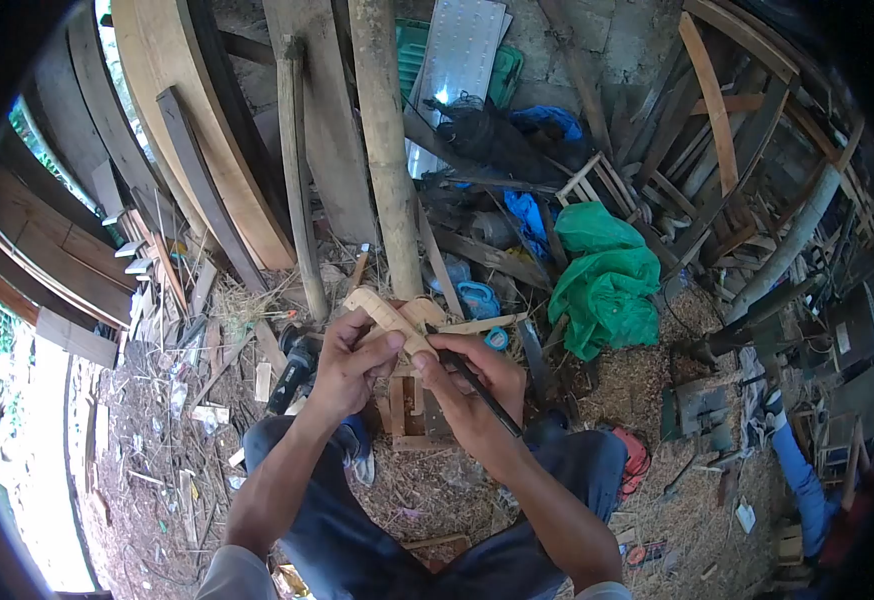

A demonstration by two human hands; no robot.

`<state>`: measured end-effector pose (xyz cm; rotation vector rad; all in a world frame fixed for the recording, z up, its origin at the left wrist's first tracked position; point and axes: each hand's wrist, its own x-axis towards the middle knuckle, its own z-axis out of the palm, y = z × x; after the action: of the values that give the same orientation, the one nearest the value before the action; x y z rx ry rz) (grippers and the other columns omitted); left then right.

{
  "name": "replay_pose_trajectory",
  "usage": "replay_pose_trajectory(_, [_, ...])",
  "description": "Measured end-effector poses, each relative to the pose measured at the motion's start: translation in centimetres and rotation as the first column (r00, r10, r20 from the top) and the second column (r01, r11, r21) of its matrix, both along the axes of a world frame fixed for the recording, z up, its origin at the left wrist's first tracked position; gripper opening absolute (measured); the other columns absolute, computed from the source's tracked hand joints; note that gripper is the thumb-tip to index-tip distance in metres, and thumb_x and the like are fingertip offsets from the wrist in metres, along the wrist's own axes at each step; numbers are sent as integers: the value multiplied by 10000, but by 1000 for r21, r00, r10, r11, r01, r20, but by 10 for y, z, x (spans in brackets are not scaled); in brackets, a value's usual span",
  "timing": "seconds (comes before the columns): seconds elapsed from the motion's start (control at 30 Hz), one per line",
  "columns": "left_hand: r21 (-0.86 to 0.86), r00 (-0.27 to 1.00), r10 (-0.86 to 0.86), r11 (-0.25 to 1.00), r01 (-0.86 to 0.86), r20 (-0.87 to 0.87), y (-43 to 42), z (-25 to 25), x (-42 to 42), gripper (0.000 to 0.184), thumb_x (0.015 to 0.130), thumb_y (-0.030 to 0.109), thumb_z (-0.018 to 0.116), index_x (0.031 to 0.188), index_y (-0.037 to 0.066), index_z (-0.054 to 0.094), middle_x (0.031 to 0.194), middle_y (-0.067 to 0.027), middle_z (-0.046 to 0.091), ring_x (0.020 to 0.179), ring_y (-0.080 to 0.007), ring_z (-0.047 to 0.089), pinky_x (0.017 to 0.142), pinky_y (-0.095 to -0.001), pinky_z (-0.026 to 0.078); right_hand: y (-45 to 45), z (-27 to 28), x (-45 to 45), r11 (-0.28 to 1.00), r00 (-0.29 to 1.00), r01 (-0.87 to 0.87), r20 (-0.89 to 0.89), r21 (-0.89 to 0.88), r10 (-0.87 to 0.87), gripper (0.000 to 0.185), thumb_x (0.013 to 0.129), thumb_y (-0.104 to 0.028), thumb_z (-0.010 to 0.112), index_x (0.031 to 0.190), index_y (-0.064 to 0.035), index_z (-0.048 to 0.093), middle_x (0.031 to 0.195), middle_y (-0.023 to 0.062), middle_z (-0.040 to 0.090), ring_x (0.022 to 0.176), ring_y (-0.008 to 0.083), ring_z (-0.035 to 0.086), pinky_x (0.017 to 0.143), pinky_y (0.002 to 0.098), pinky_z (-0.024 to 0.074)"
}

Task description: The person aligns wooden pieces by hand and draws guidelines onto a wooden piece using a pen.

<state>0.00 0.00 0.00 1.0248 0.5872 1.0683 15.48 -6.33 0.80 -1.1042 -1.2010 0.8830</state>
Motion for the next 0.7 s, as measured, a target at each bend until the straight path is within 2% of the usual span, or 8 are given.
replay_pose_trajectory(0.2, [-29,1000,1,1000,-1,-7,2,1,-4,259,835,48,669,1079,-7,601,678,38,541,508,-11,377,455,-201,244,0,0,-3,1000,1000,0,2,-21,0,262,836,-125,694,1009,52,611,808,120,671,713,120,664,593,213,511])
replay_pose_trajectory(0.3, [-35,999,-22,999,21,-23,2,2,-5,328,830,45,628,1147,-12,565,733,18,554,520,-18,362,463,-188,254,-1,3,-3,998,999,-12,-40,-62,10,262,838,-131,692,1007,52,612,806,121,670,724,118,665,602,216,516])
replay_pose_trajectory(0.37, [-75,999,-33,997,36,38,3,0,-5,326,831,49,622,1146,-10,566,729,18,553,512,-20,355,458,-187,249,-2,3,-2,996,999,-34,-18,-87,32,255,853,-100,671,1035,59,589,881,129,642,705,153,660,625,250,544])
replay_pose_trajectory(0.5, [-98,994,-45,994,54,96,2,1,-6,270,838,28,637,1103,-7,599,728,24,558,524,-18,369,463,-194,246,-3,2,-3,996,998,-42,43,-83,46,250,856,-100,667,1029,63,589,882,134,642,711,161,666,632,250,544])
replay_pose_trajectory(0.57, [-88,994,-31,995,40,104,2,2,-7,294,829,29,646,1115,-12,590,743,15,563,522,-20,377,460,-191,249,-3,0,-6,1000,1000,6,11,-4,-6,232,841,-134,691,995,29,633,765,73,656,657,70,610,543,199,437])
replay_pose_trajectory(0.7, [-61,991,-42,997,50,129,2,-1,-8,325,821,38,658,1129,-23,578,752,10,564,526,-20,381,459,-193,250,-4,1,-6,1000,1000,12,27,23,-12,219,840,-122,689,991,27,637,771,74,656,669,79,621,554,201,452])
